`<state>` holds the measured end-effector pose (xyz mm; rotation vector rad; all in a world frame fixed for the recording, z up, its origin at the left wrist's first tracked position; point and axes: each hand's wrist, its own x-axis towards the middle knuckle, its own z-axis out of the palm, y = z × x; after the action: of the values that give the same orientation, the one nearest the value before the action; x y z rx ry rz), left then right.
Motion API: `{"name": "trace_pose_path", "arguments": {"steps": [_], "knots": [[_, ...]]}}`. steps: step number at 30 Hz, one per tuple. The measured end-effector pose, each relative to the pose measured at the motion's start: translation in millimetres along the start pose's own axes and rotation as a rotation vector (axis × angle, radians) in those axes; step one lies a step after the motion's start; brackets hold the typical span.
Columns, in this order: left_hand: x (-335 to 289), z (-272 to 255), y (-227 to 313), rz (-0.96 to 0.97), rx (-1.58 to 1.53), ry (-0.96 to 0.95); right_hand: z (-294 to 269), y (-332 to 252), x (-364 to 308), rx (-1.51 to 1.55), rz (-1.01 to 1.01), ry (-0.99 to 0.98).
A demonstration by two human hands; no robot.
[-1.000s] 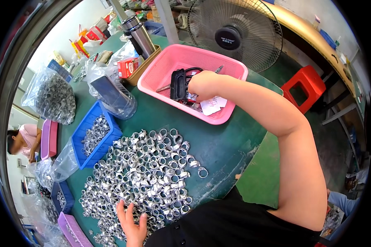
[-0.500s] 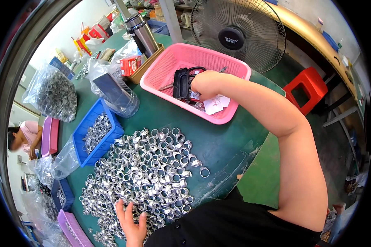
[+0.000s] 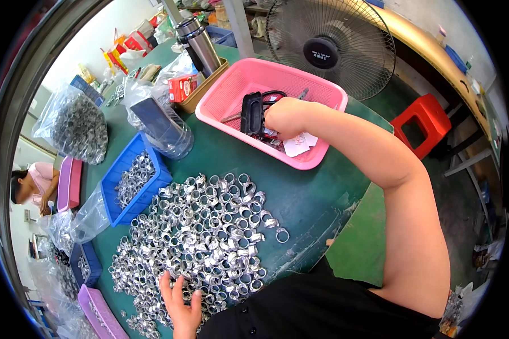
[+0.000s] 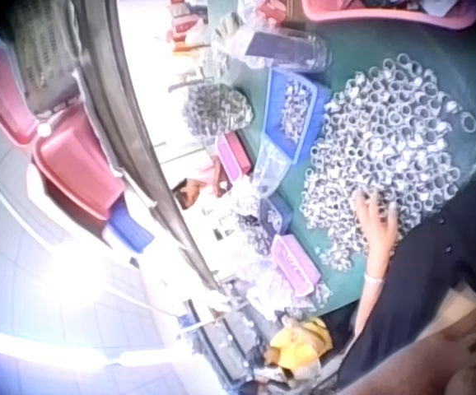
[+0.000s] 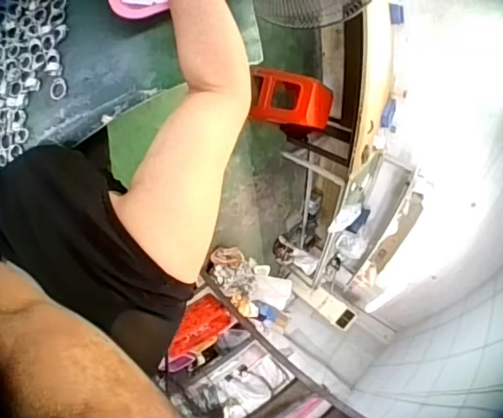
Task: The person writes on a small white card, picks up a plastic bag, and then fills the bag with metal rings from a large pile on the table by hand.
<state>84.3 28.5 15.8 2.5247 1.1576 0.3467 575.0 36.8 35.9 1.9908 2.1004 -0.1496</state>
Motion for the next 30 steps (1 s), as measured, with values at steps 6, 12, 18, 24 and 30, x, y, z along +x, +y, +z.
{"name": "trace_pose_path", "arguments": {"steps": [6, 12, 18, 24, 30], "knots": [[-1, -1, 1, 0.015, 0.04, -0.003, -5, -1, 0, 0.039, 0.039, -0.013], [-3, -2, 1, 0.017, 0.027, 0.013, -6, 6, -2, 0.12, 0.107, 0.07], [-29, -28, -15, -0.047, 0.112, 0.12, 4, 6, 0, 0.077, 0.125, 0.099], [-181, -60, -94, -0.46, 0.512, 0.611, 8, 7, -20, 0.083, 0.131, 0.182], [-222, 11, -119, -1.083, 0.143, 0.159, 8, 0, -10, -0.052, 0.092, 0.127]]}}
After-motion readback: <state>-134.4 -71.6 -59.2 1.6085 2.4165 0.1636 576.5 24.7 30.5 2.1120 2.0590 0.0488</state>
